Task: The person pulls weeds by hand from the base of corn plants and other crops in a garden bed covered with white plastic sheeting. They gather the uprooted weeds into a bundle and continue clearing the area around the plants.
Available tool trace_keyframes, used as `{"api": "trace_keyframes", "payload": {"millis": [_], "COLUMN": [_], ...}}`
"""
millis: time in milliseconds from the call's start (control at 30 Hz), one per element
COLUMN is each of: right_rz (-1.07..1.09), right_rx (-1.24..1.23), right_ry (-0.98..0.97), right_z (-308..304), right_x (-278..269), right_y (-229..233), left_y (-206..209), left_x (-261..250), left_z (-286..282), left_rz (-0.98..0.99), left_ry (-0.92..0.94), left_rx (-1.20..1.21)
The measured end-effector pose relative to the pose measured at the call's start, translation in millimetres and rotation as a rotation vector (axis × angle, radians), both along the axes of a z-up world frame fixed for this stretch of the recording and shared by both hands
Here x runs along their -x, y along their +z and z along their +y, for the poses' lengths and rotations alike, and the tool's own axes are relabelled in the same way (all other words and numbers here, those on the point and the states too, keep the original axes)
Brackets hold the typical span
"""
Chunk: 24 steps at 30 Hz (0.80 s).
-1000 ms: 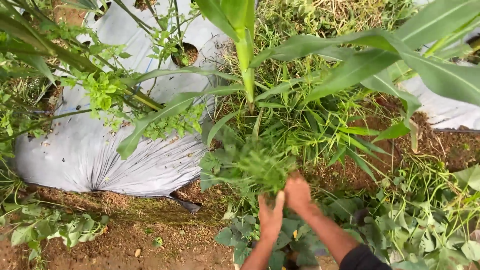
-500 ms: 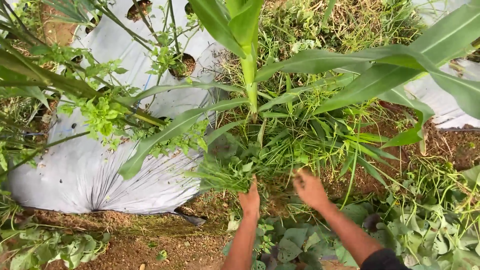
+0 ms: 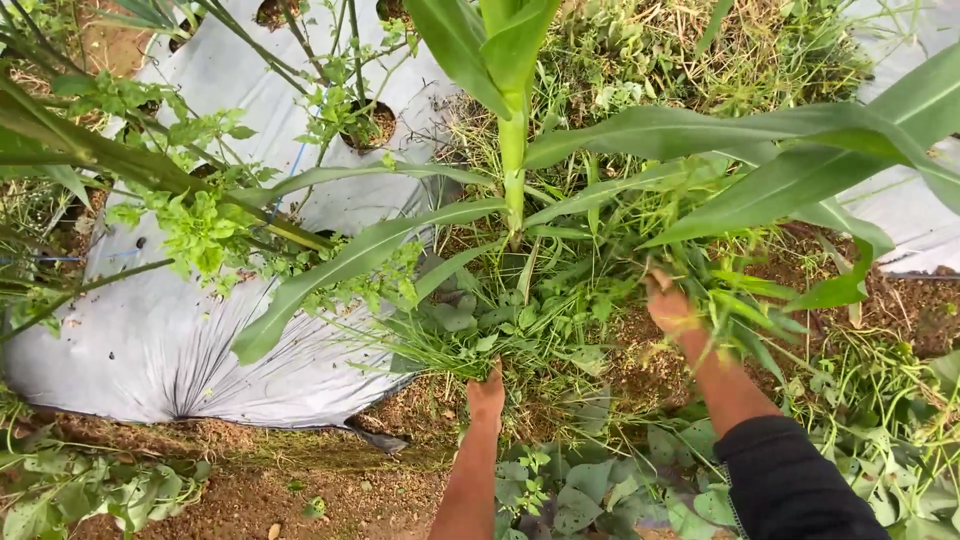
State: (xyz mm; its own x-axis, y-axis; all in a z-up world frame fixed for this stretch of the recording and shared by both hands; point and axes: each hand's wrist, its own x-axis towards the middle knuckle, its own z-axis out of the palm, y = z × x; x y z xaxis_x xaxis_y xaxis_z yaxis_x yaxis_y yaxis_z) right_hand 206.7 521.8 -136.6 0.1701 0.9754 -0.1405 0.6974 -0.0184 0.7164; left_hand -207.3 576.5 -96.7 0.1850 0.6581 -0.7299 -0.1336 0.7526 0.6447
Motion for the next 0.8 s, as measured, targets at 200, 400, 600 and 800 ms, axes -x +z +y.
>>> {"api": "trace_keyframes", "payload": {"millis": [200, 400, 600, 800], "right_rz": [1.845, 1.235, 1.366, 1.009], "right_rx": [-0.667, -0.901, -0.390, -0.070], "right_ry": [-1.079, -0.314, -0.747, -0.518], "right_z": [-10, -17, 32, 8], "right_x": [57, 103, 160, 189], "right_y": [128, 91, 83, 146], "left_y": [-80, -128, -167, -166], "left_x": [-3, -12, -10, -5], "left_z": [14, 23, 35, 41], "left_rz": [-0.196, 0.531, 0.342, -0.324], "left_ry": [0.188, -0.413, -0.182, 0.468], "left_rx": [0.171, -0.081, 0.000, 0.300]}}
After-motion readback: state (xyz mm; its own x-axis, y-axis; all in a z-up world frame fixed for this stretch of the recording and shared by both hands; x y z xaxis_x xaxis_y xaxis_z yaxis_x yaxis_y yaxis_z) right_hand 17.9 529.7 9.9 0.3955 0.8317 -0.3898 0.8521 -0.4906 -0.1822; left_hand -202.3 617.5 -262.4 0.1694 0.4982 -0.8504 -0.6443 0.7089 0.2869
